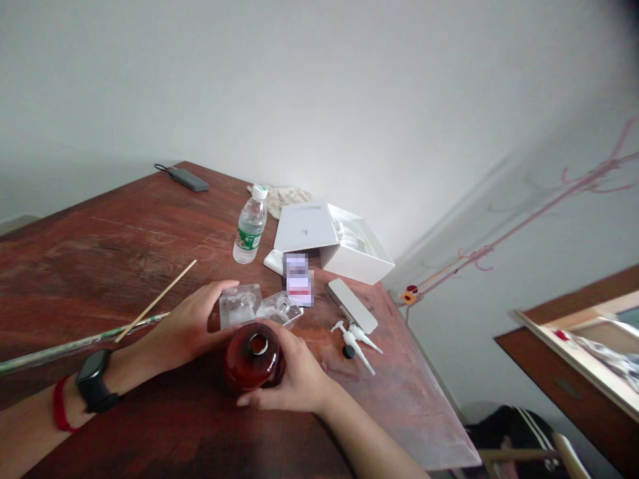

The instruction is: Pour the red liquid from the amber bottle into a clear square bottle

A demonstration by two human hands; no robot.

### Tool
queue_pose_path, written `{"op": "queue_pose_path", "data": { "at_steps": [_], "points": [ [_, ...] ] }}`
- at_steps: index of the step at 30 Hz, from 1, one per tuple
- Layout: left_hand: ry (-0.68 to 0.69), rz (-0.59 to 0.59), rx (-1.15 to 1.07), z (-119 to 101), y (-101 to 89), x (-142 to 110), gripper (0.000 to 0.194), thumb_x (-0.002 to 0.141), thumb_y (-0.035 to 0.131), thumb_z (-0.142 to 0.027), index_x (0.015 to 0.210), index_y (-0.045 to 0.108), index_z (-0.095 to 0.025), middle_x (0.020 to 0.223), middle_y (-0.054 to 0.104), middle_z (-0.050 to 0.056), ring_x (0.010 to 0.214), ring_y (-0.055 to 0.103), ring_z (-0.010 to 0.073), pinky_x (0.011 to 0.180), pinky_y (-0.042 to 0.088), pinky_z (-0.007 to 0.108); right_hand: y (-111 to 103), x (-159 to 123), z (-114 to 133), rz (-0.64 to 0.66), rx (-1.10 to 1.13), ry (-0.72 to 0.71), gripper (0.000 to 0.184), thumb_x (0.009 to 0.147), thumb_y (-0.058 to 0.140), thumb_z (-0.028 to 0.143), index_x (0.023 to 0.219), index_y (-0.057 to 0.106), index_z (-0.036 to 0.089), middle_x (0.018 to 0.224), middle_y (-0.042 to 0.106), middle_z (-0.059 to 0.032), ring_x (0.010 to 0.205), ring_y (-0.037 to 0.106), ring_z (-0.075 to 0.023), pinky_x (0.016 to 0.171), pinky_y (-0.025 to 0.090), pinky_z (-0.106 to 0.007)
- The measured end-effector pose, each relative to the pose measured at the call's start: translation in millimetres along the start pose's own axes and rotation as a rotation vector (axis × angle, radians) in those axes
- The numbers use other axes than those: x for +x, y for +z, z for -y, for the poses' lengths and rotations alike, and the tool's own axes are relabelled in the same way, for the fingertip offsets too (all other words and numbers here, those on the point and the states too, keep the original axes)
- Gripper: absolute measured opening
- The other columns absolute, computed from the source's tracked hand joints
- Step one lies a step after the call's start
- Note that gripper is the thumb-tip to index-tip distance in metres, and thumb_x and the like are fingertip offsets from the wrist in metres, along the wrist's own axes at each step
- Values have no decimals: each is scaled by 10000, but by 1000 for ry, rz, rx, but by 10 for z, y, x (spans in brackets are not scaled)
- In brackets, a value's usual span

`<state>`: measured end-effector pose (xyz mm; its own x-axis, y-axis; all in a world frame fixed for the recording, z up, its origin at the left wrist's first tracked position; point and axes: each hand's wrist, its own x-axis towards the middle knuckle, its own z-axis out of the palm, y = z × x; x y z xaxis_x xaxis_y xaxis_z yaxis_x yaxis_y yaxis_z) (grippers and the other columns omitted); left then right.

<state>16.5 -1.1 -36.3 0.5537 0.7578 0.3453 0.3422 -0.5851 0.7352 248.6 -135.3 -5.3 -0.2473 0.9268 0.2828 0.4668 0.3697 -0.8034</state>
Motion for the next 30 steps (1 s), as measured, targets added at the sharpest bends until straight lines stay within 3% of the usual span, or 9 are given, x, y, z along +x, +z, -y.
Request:
{"op": "queue_pose_path", "data": {
  "at_steps": [8,17,30],
  "points": [
    [26,-14,-19,121,53,-12,901,817,827,-748,1525,593,-242,1484,713,181,1341,698,454,1173,543,608,-3,-1,-6,1,3,-1,1028,623,1029,563,1497,606,226,1400,780,-148,1282,772,-354,1088,624,-458],
    [21,-10,-13,109,38,-23,905,824,828,-738,1543,580,-246,1502,704,180,1357,692,455,1188,534,612,-9,-12,-25,28,-37,26,1101,594,1039,604,1513,572,220,1461,742,-166,1326,745,-363,1138,594,-476],
    [11,-24,-13,94,42,-15,894,813,827,-747,1528,595,-264,1496,711,172,1351,698,457,1183,544,608,0,-11,2,0,18,23,1051,591,1049,579,1482,614,231,1426,760,-149,1291,759,-355,1089,618,-457]
  ]
}}
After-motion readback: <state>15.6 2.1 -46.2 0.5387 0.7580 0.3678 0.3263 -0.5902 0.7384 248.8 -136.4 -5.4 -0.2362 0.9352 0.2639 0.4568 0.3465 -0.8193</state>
